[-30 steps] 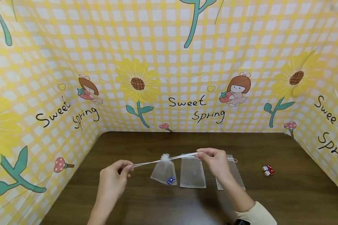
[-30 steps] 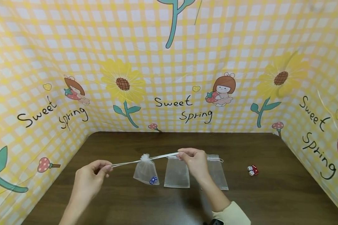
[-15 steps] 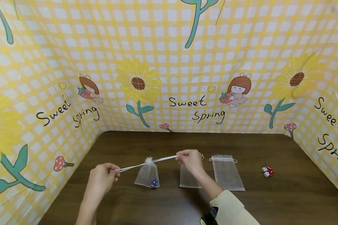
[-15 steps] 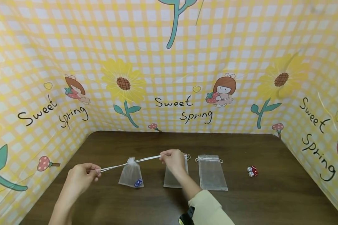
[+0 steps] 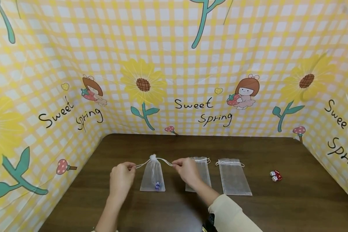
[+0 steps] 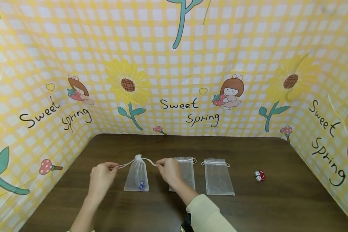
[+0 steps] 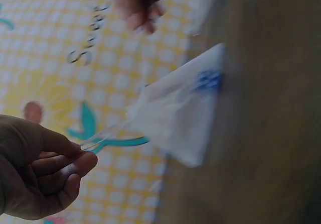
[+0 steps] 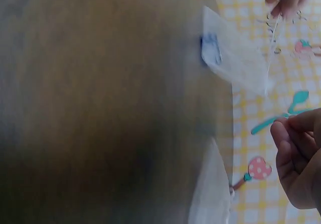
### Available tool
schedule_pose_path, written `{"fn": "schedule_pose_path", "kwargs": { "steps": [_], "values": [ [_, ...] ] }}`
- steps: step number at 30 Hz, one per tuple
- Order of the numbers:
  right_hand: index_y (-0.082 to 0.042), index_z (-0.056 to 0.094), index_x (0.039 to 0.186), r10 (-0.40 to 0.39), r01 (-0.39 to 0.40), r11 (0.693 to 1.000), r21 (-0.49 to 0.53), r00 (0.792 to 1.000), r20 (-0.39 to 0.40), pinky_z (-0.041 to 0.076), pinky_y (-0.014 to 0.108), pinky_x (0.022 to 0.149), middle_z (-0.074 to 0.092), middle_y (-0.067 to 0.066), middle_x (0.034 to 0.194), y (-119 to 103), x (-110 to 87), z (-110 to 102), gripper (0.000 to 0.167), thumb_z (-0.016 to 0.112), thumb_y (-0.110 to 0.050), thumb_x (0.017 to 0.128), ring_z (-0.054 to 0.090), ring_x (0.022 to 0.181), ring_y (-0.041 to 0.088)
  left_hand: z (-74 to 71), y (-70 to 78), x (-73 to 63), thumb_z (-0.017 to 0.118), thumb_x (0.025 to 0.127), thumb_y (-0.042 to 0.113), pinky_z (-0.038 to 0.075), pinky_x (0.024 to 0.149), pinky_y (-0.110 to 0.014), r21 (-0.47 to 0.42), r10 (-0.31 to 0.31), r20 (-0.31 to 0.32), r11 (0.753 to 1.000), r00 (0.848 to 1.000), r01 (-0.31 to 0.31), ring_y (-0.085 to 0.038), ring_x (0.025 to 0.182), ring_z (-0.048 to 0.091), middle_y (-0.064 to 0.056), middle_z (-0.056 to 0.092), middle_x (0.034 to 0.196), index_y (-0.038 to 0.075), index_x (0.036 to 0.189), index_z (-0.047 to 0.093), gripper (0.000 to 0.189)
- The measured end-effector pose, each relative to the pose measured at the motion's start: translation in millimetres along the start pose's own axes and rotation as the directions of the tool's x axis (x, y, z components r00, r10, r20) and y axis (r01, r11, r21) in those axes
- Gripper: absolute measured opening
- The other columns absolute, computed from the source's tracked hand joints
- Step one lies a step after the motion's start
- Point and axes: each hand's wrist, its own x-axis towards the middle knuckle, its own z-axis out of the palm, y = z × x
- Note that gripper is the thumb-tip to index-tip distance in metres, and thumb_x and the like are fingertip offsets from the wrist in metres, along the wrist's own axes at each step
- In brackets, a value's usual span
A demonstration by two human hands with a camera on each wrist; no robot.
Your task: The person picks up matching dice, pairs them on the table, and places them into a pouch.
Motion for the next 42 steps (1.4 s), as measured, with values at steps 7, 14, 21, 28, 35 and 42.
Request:
{"fn": "schedule_pose_path", "kwargs": {
  "steps": [7, 14, 21, 28, 35, 42],
  "values": [
    [-0.007, 0.076, 0.081, -0.01, 0.009, 1.0, 0.006, 0.991, 0.131, 0.044, 0.018, 0.049, 0.068, -0.002, 0.065, -5, -6.3, 18, 0.006, 0.071, -0.009, 0.079, 0.056, 0.055, 0.002, 34.2, 3.5, -11.5, 0.068, 0.076, 0.003, 0.048, 0.049, -0.045, 0.007, 0.013, 0.096, 1.0, 0.995, -0.014, -0.031, 0.062, 0.063, -0.009, 0.068, 0.071, 0.003, 0.075, 0.073, 0.005],
    [-0.008, 0.075, 0.089, -0.009, 0.01, 1.0, -0.001, 0.951, 0.308, 0.044, 0.019, 0.055, 0.065, -0.007, 0.06, -8, -8.9, 23, 0.011, 0.07, -0.011, 0.08, 0.055, 0.055, -0.001, 45.2, -0.5, -14.4, 0.066, 0.075, 0.002, 0.047, 0.048, -0.046, 0.049, -0.006, 0.172, 0.999, 0.985, -0.002, -0.035, 0.062, 0.062, -0.01, 0.067, 0.073, 0.007, 0.073, 0.072, 0.009],
    [-0.006, 0.074, 0.092, -0.037, 0.036, 0.999, 0.011, 0.935, 0.353, 0.046, 0.021, 0.059, 0.068, -0.003, 0.067, -11, -11.5, 19, 0.015, 0.071, -0.012, 0.079, 0.059, 0.062, 0.004, 36.2, 1.3, -14.2, 0.067, 0.075, 0.006, 0.046, 0.048, -0.046, 0.076, -0.05, 0.222, 0.997, 0.974, 0.034, -0.032, 0.063, 0.061, -0.007, 0.066, 0.071, 0.01, 0.071, 0.071, 0.007],
    [-0.002, 0.071, 0.101, -0.122, 0.105, 0.992, 0.073, 0.948, 0.295, 0.051, 0.026, 0.07, 0.07, 0.008, 0.094, -14, -18.0, -34, 0.021, 0.065, -0.015, 0.086, 0.065, 0.086, 0.02, 26.7, 30.0, -6.4, 0.068, 0.077, 0.01, 0.048, 0.053, -0.049, 0.063, 0.005, 0.147, 0.998, 0.989, -0.015, -0.038, 0.069, 0.062, -0.015, 0.068, 0.082, 0.005, 0.087, 0.071, 0.011],
    [-0.003, 0.07, 0.104, -0.063, 0.045, 0.993, 0.107, 0.983, 0.171, 0.051, 0.023, 0.064, 0.069, 0.008, 0.098, -1, -42.4, -100, 0.024, 0.065, -0.019, 0.087, 0.065, 0.083, 0.014, 44.6, 75.6, -1.3, 0.071, 0.081, 0.015, 0.051, 0.056, -0.034, -0.214, 0.195, 0.15, 0.963, 0.969, -0.161, -0.023, 0.066, 0.062, -0.011, 0.068, 0.09, 0.004, 0.109, 0.067, 0.03],
    [-0.005, 0.07, 0.105, 0.05, -0.055, 0.997, 0.062, 0.996, 0.071, 0.051, 0.023, 0.069, 0.069, 0.005, 0.097, 20, -74.8, -147, 0.023, 0.066, -0.018, 0.086, 0.063, 0.085, 0.007, 75.1, 104.6, -9.8, 0.073, 0.08, 0.021, 0.039, 0.096, -0.045, -0.317, 0.342, 0.226, 0.911, 0.912, -0.263, -0.029, 0.123, 0.04, -0.011, 0.04, 0.141, 0.008, 0.131, 0.051, 0.057]
  ]
}}
